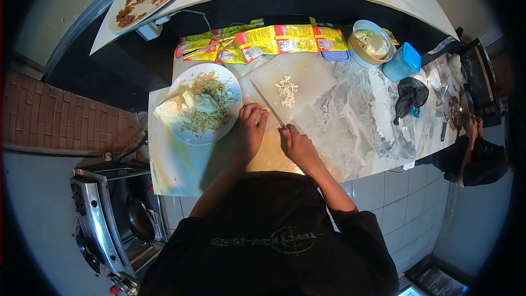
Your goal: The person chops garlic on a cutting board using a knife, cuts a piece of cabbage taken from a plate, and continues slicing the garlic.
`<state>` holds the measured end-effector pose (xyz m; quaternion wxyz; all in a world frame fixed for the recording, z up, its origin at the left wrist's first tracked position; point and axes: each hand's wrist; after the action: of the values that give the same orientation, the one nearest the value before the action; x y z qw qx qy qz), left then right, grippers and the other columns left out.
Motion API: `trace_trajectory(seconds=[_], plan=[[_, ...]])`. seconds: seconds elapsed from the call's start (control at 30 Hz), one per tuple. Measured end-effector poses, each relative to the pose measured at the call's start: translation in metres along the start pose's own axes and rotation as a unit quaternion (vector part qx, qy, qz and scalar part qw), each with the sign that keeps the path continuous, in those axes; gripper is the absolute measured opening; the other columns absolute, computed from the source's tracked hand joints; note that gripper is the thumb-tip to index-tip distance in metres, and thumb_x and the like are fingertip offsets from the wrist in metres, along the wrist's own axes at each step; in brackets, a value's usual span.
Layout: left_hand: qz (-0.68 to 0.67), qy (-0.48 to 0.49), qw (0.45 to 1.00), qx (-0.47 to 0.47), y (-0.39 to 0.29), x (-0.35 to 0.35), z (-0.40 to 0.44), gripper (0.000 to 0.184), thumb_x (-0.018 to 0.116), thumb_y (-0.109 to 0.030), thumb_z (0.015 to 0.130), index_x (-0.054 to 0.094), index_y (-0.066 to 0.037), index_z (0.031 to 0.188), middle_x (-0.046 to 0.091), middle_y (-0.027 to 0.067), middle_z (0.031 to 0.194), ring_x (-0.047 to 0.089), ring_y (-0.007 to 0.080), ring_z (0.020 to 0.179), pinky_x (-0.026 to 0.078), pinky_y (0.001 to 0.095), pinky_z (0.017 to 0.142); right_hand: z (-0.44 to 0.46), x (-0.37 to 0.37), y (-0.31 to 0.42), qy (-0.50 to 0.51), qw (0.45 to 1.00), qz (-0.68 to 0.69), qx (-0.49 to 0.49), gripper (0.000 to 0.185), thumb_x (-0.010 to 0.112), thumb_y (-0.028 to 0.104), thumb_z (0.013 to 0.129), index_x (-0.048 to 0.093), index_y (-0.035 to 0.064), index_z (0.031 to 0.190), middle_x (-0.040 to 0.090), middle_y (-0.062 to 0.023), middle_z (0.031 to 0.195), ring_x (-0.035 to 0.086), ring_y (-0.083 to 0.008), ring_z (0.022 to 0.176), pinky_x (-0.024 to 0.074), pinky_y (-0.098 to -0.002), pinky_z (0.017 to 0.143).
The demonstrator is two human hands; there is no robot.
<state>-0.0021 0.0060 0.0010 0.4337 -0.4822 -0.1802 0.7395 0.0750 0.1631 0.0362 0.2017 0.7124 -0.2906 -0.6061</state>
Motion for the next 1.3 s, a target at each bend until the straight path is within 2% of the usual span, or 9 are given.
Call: trace_trajectory(seconds=[0.13,0.2,0.33,0.43,0.6,0.83,1.0,1.13,1.3], plan=[[-0.005,0.009,1.0,-0.012,-0.002,0.0,0.001,0.006,0.068,-0.006,0.083,0.065,-0.005,0.088,0.06,0.0081,0.099,0.055,0.0287,0.095,0.045,0.0388,0.085,0.008,0.001,0.0,0.003,1.0,-0.006,-0.011,0.035,0.041,0.035,0.102,0.05,0.0022,0.109,0.064,-0.0306,0.075,0.063,-0.0507,0.07,0.0515,-0.0573,0.063],[-0.004,-0.002,1.0,-0.005,0.0,0.001,0.0,0.006,0.068,-0.007,0.084,0.065,-0.005,0.089,0.06,0.0078,0.099,0.055,0.0284,0.095,0.045,0.0384,0.084,0.01,-0.002,0.011,-0.007,0.996,-0.088,0.011,0.036,0.036,0.036,0.104,0.05,0.0031,0.109,0.063,-0.0301,0.072,0.063,-0.0504,0.07,0.0504,-0.0581,0.062],[-0.011,-0.005,1.0,-0.006,-0.001,-0.002,-0.001,0.006,0.069,-0.005,0.084,0.066,-0.005,0.089,0.061,0.008,0.098,0.056,0.0278,0.095,0.045,0.0368,0.084,0.012,-0.006,0.01,0.003,0.993,-0.116,0.015,0.037,0.037,0.036,0.104,0.051,0.0039,0.113,0.064,-0.029,0.073,0.064,-0.0485,0.069,0.051,-0.0576,0.062],[-0.011,0.013,1.0,-0.005,-0.002,-0.004,-0.001,0.008,0.069,-0.006,0.084,0.068,-0.006,0.092,0.061,0.007,0.098,0.056,0.0269,0.094,0.045,0.0363,0.084,0.01,-0.011,0.003,-0.02,0.997,-0.072,0.005,0.039,0.039,0.038,0.103,0.052,0.002,0.111,0.065,-0.0302,0.074,0.065,-0.0487,0.072,0.053,-0.055,0.062],[0.026,0.037,0.999,0.022,-0.007,-0.008,0.001,0.011,0.069,-0.009,0.084,0.071,-0.008,0.095,0.063,0.0058,0.098,0.056,0.0251,0.094,0.046,0.0355,0.084,0.005,-0.012,-0.002,0.004,1.0,0.029,0.004,0.041,0.037,0.037,0.104,0.054,0.0008,0.107,0.064,-0.0328,0.077,0.062,-0.0525,0.073,0.0514,-0.0579,0.065],[0.033,0.059,0.998,0.018,-0.012,-0.013,0.004,0.01,0.069,-0.01,0.086,0.07,-0.007,0.095,0.063,0.0056,0.1,0.056,0.0251,0.095,0.046,0.0357,0.085,-0.001,-0.01,0.0,0.02,0.999,0.027,0.011,0.039,0.038,0.037,0.103,0.053,0.0012,0.11,0.063,-0.0321,0.076,0.062,-0.0524,0.072,0.0509,-0.0581,0.064],[0.037,0.068,0.997,0.022,-0.013,-0.014,0.005,0.009,0.068,-0.01,0.087,0.07,-0.007,0.095,0.063,0.0059,0.101,0.057,0.0255,0.096,0.046,0.0363,0.085,0.003,0.001,0.001,-0.013,0.998,-0.055,-0.006,0.034,0.041,0.035,0.102,0.049,0.0039,0.113,0.065,-0.0269,0.072,0.064,-0.0486,0.068,0.0526,-0.0541,0.059],[0.04,0.046,0.998,0.03,-0.007,-0.008,0.002,0.009,0.068,-0.011,0.087,0.07,-0.007,0.094,0.063,0.0063,0.101,0.057,0.0257,0.096,0.046,0.0364,0.084,0.008,0.005,0.007,-0.002,0.996,-0.091,0.011,0.034,0.039,0.036,0.103,0.049,0.0044,0.111,0.065,-0.0282,0.073,0.065,-0.0479,0.068,0.0521,-0.0555,0.06],[0.036,0.034,0.998,0.025,-0.008,-0.007,-0.003,0.01,0.067,-0.009,0.087,0.071,-0.007,0.096,0.062,0.0059,0.1,0.057,0.0257,0.094,0.045,0.0361,0.082,0.007,-0.007,0.004,-0.013,0.991,-0.13,-0.013,0.036,0.042,0.039,0.102,0.051,0.005,0.11,0.066,-0.0253,0.071,0.067,-0.0435,0.064,0.0539,-0.0503,0.055]])
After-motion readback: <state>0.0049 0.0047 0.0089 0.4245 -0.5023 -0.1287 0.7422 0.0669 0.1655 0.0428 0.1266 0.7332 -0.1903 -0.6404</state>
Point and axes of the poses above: each hand's wrist, its own z-axis towards the middle knuckle, its own x-axis out of the palm, y = z × x
